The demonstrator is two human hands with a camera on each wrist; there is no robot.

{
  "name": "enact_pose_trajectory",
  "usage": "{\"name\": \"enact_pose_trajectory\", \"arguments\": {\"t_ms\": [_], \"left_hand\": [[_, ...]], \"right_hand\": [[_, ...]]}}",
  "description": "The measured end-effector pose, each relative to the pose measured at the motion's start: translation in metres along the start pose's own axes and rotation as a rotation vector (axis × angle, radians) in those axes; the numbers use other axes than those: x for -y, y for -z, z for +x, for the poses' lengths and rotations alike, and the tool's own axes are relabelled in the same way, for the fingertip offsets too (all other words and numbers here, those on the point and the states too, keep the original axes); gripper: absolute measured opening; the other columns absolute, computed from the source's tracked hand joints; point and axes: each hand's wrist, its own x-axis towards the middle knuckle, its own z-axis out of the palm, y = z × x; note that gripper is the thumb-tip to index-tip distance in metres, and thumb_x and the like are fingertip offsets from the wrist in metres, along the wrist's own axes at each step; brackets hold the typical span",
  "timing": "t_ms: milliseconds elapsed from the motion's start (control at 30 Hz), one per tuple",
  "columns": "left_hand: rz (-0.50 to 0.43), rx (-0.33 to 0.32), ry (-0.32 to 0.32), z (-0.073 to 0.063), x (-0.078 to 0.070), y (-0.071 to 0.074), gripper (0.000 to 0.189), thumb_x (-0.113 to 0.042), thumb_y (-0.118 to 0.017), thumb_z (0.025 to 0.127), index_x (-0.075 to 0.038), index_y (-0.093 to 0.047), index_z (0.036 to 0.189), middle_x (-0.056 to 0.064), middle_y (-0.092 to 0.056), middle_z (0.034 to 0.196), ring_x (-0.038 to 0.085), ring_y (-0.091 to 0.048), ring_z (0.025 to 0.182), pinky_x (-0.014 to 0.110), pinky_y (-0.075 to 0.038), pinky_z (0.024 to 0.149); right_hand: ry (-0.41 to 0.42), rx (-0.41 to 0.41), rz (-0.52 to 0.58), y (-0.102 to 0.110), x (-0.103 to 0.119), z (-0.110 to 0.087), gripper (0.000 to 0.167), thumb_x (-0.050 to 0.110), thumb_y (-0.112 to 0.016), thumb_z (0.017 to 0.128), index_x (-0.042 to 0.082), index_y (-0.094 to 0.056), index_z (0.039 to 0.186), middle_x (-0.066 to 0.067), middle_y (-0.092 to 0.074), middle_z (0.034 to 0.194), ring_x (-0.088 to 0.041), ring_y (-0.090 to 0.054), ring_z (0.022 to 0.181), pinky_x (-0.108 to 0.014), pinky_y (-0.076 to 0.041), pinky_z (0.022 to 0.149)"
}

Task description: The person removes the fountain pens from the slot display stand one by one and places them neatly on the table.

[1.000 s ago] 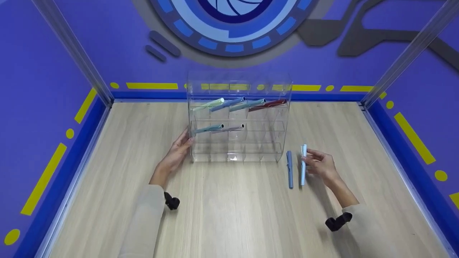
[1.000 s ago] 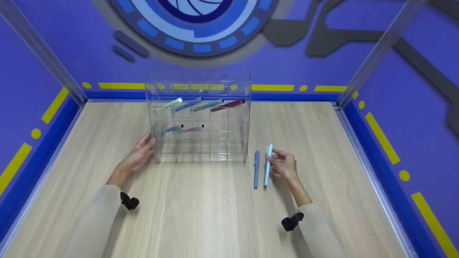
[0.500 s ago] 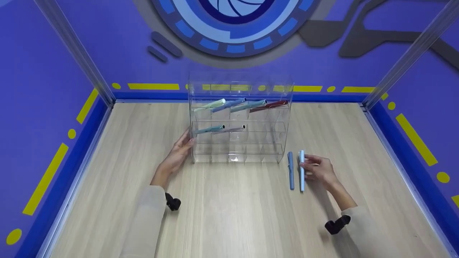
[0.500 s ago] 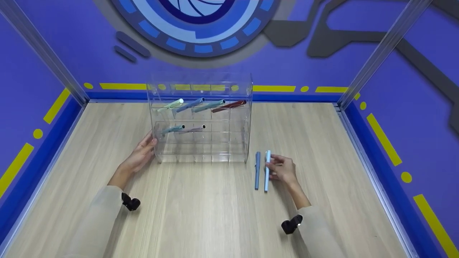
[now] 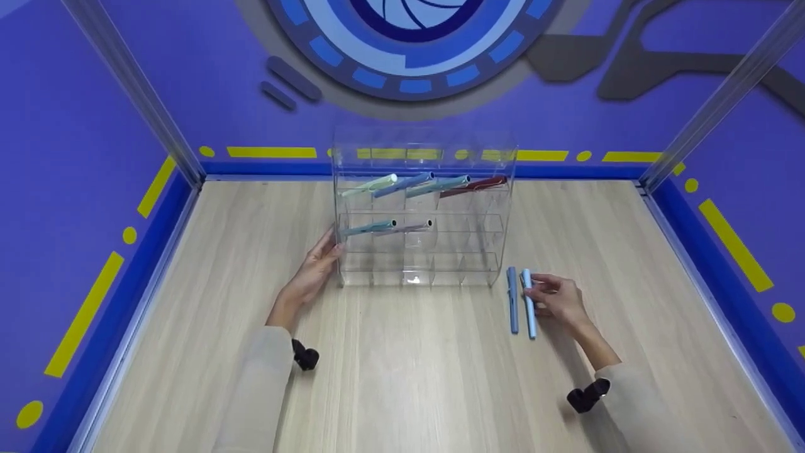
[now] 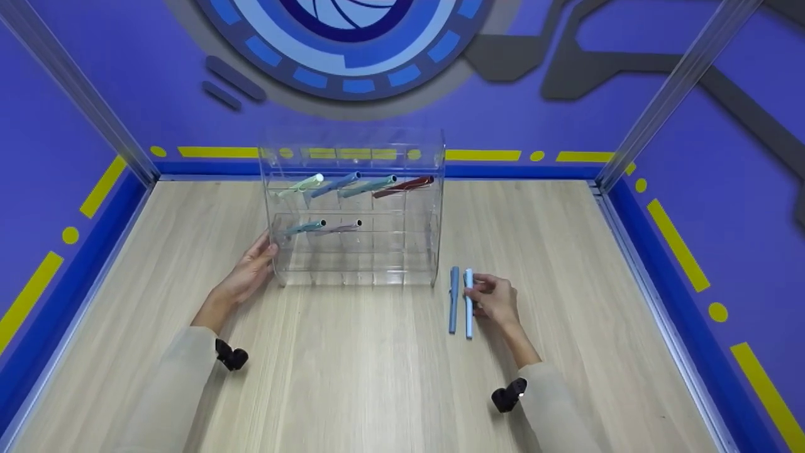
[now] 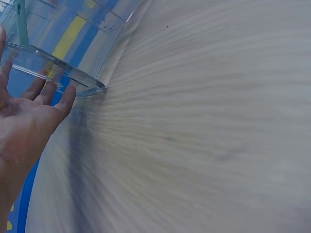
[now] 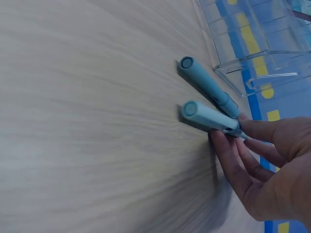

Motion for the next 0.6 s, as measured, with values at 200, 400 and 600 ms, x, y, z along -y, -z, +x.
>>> {"name": "enact_pose_trajectory", "arguments": {"t_ms": [200,400,600], "left_hand": [[0.007,0.016,-0.026,0.0017,-0.0006,-0.0006,0.069,-0.026,-0.048,0.11,-0.022,-0.008,0.166,0.008,-0.001,0.174,0.029,-0.003,0.162,0.047,-0.005,0.133],[0.003,0.004,-0.017,0.0017,-0.0001,-0.0005,0.07,-0.027,-0.05,0.109,-0.022,-0.01,0.166,0.007,-0.003,0.174,0.029,-0.005,0.162,0.046,-0.005,0.133],[-0.001,0.004,-0.01,0.0017,0.0007,-0.0008,0.07,-0.029,-0.051,0.109,-0.024,-0.011,0.166,0.005,-0.003,0.175,0.027,-0.006,0.162,0.046,-0.007,0.133]], "right_hand": [[0.05,-0.036,-0.061,-0.0025,-0.0009,0.0012,0.045,0.009,-0.071,0.096,-0.006,-0.059,0.137,-0.023,-0.072,0.113,-0.008,-0.072,0.083,-0.026,-0.064,0.07],[0.124,-0.082,-0.137,-0.0054,-0.0011,0.0018,0.042,0.008,-0.072,0.095,-0.006,-0.063,0.133,-0.026,-0.072,0.11,-0.011,-0.072,0.081,-0.022,-0.062,0.063],[0.157,-0.101,-0.179,-0.0078,-0.0045,0.0023,0.038,0.007,-0.072,0.095,-0.007,-0.065,0.13,-0.026,-0.074,0.107,-0.012,-0.07,0.077,-0.018,-0.06,0.06]]}}
